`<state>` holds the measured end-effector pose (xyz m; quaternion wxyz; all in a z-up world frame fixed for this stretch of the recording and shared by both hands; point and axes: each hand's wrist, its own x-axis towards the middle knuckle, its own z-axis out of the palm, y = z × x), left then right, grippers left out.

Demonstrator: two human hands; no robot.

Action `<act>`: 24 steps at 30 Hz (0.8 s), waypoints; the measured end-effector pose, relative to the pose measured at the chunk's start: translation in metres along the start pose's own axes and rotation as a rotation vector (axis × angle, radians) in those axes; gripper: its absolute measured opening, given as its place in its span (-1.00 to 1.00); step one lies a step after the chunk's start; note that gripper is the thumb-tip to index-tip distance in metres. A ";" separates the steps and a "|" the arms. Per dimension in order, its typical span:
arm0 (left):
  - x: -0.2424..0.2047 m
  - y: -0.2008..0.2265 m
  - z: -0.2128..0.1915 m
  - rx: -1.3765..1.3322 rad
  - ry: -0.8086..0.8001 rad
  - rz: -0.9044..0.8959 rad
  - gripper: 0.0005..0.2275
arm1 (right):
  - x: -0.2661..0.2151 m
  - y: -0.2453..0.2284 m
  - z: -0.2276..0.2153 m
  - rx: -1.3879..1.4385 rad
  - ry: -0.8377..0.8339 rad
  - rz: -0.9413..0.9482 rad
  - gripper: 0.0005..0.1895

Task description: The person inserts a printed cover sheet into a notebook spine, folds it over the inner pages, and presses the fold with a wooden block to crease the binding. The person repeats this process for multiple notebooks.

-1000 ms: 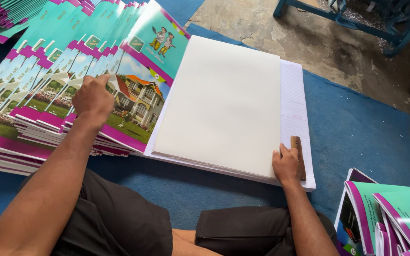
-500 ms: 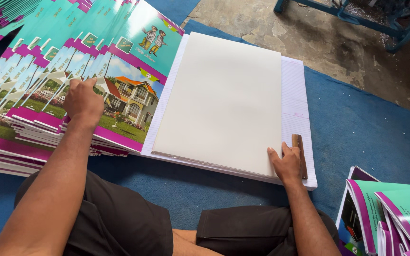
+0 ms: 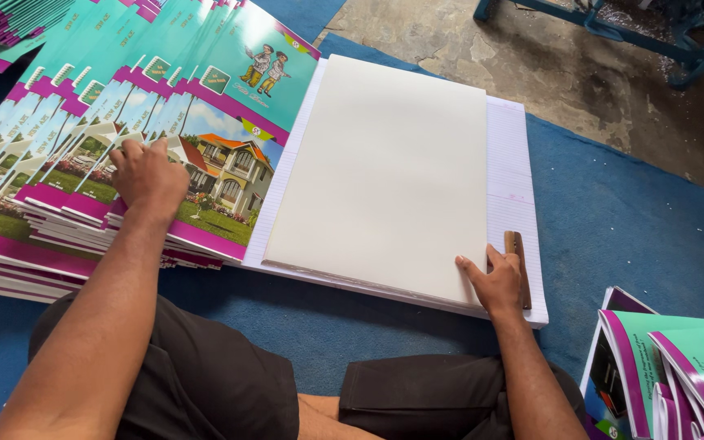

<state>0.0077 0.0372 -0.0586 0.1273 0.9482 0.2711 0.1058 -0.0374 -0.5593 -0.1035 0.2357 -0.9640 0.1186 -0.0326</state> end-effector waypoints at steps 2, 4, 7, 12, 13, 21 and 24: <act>-0.003 0.003 -0.001 0.059 0.036 0.026 -0.55 | -0.003 -0.003 -0.003 0.011 -0.004 0.012 -0.10; -0.005 0.007 -0.003 0.081 0.079 0.051 -0.53 | -0.005 -0.006 -0.006 0.034 0.006 0.016 -0.10; -0.009 0.014 -0.005 0.051 0.137 0.099 -0.50 | -0.007 -0.013 -0.009 0.043 0.057 -0.012 -0.11; -0.021 0.032 -0.005 -0.093 0.173 0.269 -0.55 | -0.013 -0.029 -0.022 0.162 0.063 0.020 -0.14; -0.022 0.034 -0.005 -0.108 0.162 0.289 -0.57 | -0.014 -0.032 -0.024 0.215 0.052 0.044 -0.17; -0.042 0.055 0.005 -0.335 -0.063 0.367 -0.71 | -0.006 -0.032 -0.035 0.921 -0.113 0.133 -0.41; -0.053 0.069 0.008 -0.463 -0.388 0.190 -0.72 | -0.004 -0.028 -0.037 1.129 -0.169 0.186 -0.45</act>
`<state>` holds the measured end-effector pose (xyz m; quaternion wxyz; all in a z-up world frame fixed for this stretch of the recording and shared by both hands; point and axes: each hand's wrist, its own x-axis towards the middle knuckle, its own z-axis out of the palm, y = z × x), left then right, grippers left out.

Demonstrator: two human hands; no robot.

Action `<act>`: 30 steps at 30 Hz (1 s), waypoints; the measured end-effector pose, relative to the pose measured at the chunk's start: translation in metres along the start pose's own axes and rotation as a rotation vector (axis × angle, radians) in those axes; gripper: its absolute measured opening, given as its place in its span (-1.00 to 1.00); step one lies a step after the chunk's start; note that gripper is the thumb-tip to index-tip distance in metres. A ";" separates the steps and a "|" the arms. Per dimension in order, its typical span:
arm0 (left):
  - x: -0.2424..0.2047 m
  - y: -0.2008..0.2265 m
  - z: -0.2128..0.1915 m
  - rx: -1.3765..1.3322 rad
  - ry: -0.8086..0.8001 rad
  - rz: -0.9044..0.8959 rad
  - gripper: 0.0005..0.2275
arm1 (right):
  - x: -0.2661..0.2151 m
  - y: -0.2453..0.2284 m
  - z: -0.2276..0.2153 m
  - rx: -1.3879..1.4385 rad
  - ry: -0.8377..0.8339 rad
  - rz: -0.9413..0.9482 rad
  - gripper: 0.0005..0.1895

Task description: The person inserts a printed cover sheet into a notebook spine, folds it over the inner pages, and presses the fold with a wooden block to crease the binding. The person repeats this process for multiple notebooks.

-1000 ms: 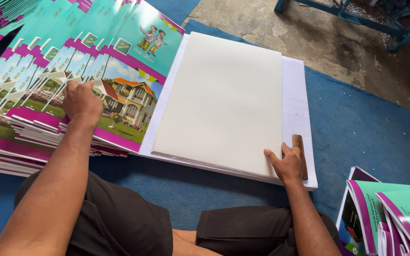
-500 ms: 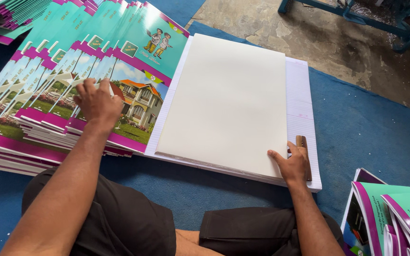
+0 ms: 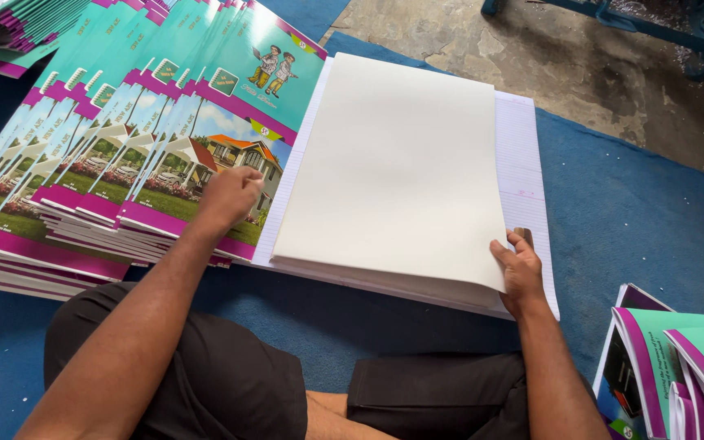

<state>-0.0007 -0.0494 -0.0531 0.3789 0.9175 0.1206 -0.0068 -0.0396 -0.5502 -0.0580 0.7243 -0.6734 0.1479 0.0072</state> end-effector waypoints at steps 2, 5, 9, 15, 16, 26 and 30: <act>-0.003 0.009 0.005 -0.078 -0.140 -0.170 -0.68 | 0.000 -0.002 0.000 0.023 0.007 0.041 -0.44; -0.009 0.020 0.015 -0.198 -0.283 -0.282 -0.61 | -0.002 -0.007 0.003 0.042 0.033 0.113 -0.41; -0.013 0.023 0.025 -0.222 -0.308 -0.179 -0.53 | -0.005 -0.013 0.006 0.034 0.043 0.170 -0.35; -0.009 0.018 0.039 -0.344 -0.258 -0.095 -0.50 | -0.008 -0.014 0.009 -0.258 0.082 0.115 -0.36; -0.009 0.017 0.042 -0.335 -0.250 -0.095 -0.51 | -0.009 -0.014 0.008 -0.305 0.094 0.112 -0.35; -0.011 0.009 0.057 -0.148 -0.129 0.061 -0.53 | -0.007 -0.016 -0.006 -0.481 0.159 -0.041 -0.49; -0.016 0.016 0.058 -0.137 -0.132 0.031 -0.52 | -0.008 -0.018 -0.009 -0.385 0.148 -0.142 -0.53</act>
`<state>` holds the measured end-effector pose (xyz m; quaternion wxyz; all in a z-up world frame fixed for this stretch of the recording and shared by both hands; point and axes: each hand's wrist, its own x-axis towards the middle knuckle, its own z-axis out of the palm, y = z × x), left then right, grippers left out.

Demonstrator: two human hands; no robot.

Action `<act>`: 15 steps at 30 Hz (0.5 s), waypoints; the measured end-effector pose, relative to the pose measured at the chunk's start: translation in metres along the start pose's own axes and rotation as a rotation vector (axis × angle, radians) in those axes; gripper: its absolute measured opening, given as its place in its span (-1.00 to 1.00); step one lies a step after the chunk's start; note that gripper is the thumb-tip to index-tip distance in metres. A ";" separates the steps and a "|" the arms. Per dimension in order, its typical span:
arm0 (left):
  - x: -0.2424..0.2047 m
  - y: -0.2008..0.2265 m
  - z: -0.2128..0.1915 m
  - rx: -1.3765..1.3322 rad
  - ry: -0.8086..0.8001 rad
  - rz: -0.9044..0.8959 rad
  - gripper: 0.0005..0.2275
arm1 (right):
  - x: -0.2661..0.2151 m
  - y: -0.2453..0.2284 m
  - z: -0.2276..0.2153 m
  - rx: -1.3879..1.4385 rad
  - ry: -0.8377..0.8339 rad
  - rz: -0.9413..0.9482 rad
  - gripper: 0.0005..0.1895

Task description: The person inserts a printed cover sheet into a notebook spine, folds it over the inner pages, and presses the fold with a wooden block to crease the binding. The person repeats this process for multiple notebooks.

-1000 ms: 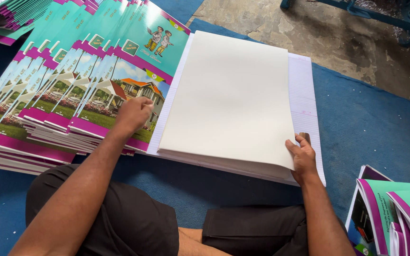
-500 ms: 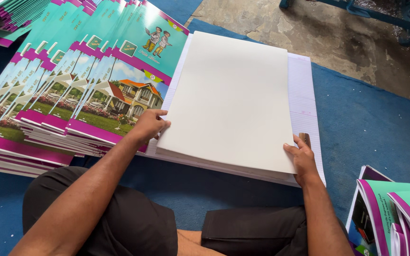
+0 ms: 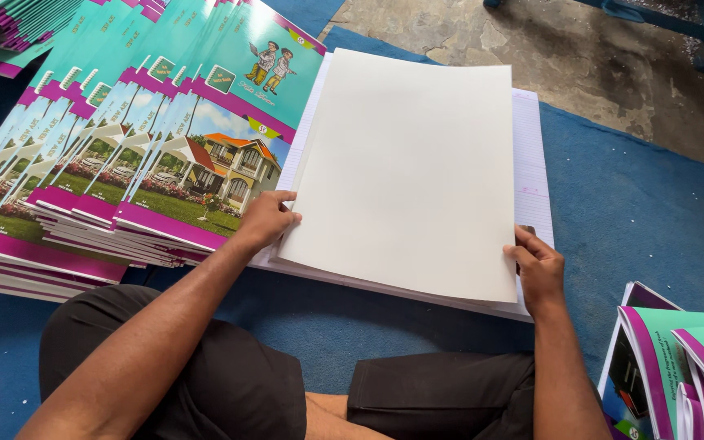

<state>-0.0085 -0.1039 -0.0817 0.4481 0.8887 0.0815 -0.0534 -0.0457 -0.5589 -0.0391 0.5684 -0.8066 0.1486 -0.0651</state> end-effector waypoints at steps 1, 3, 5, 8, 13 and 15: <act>-0.001 0.002 0.001 -0.025 -0.029 -0.031 -0.51 | 0.000 0.000 -0.001 0.048 -0.003 -0.018 -0.53; -0.001 0.006 0.003 -0.075 -0.087 -0.091 -0.49 | 0.000 0.001 -0.003 0.144 -0.008 -0.054 -0.55; -0.002 0.007 0.009 -0.114 -0.054 -0.078 -0.50 | 0.000 0.001 -0.005 0.168 0.006 -0.058 -0.55; 0.001 0.007 0.021 -0.056 0.036 0.075 -0.54 | 0.000 0.001 -0.009 0.224 -0.002 -0.072 -0.55; 0.001 0.012 0.034 0.115 -0.025 0.070 -0.78 | -0.002 -0.007 -0.011 0.351 -0.058 -0.085 -0.46; -0.001 0.017 0.037 0.136 -0.022 0.095 -0.80 | -0.004 -0.011 -0.010 0.360 -0.056 -0.090 -0.40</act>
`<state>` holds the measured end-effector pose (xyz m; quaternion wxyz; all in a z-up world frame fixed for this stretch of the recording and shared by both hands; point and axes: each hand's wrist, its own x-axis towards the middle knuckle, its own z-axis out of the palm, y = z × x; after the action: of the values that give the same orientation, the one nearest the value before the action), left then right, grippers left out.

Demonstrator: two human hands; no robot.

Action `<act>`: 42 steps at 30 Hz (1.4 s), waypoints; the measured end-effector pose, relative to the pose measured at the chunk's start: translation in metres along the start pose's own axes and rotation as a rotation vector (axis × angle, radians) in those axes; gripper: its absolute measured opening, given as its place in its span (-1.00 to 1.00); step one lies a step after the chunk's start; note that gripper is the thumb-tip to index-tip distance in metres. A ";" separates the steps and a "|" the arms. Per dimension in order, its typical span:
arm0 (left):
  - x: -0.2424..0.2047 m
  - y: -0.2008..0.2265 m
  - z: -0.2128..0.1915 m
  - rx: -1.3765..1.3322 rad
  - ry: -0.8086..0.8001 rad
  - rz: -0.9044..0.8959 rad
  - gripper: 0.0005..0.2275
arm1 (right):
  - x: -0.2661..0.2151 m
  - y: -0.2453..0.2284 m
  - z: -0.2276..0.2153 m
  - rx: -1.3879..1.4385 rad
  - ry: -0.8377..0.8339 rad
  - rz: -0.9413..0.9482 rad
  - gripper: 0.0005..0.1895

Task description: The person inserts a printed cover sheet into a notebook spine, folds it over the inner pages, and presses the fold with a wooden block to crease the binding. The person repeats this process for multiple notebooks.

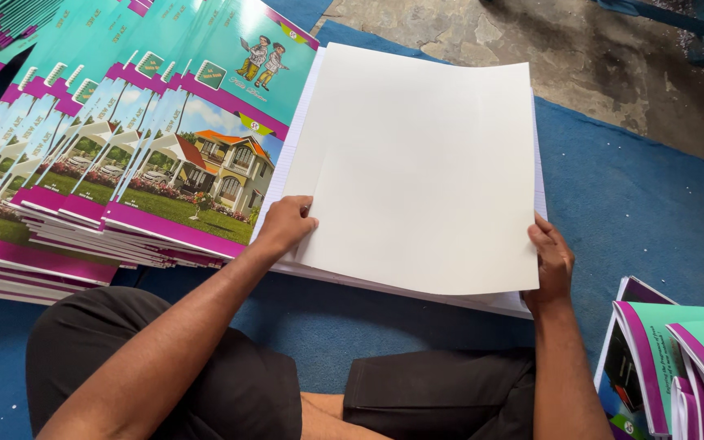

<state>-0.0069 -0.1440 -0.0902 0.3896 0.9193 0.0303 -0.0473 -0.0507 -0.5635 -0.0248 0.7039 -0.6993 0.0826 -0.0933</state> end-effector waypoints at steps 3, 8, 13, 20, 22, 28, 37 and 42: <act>0.000 0.006 0.002 0.072 0.023 0.065 -0.80 | -0.002 -0.004 0.007 -0.091 0.000 -0.055 -0.29; 0.001 0.013 0.007 0.182 0.063 0.194 -0.77 | -0.002 -0.005 0.017 -0.110 -0.059 -0.137 -0.15; 0.001 0.022 0.008 0.301 -0.002 0.173 -0.79 | -0.001 -0.005 0.031 -0.236 -0.136 -0.257 0.04; 0.005 0.033 0.014 0.373 -0.054 0.202 -0.77 | -0.006 -0.012 0.056 -0.558 -0.177 -0.283 0.10; 0.010 0.034 0.018 0.309 -0.057 0.271 -0.62 | -0.007 -0.012 0.064 -0.596 -0.185 -0.288 0.13; 0.013 0.036 0.031 0.214 -0.052 0.395 -0.47 | 0.000 -0.009 0.085 -0.718 -0.234 -0.466 0.13; 0.039 0.033 0.025 -0.026 -0.056 0.210 -0.64 | 0.003 -0.015 0.129 -1.071 -0.312 -0.665 -0.11; 0.047 0.041 0.026 -0.451 -0.217 -0.101 -0.61 | 0.004 -0.015 0.158 -1.231 -0.412 -0.811 -0.23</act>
<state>0.0424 -0.1900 -0.0842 0.5829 0.7960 0.0439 -0.1571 -0.0086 -0.4116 -0.0084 0.0991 -0.9442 -0.2763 -0.1492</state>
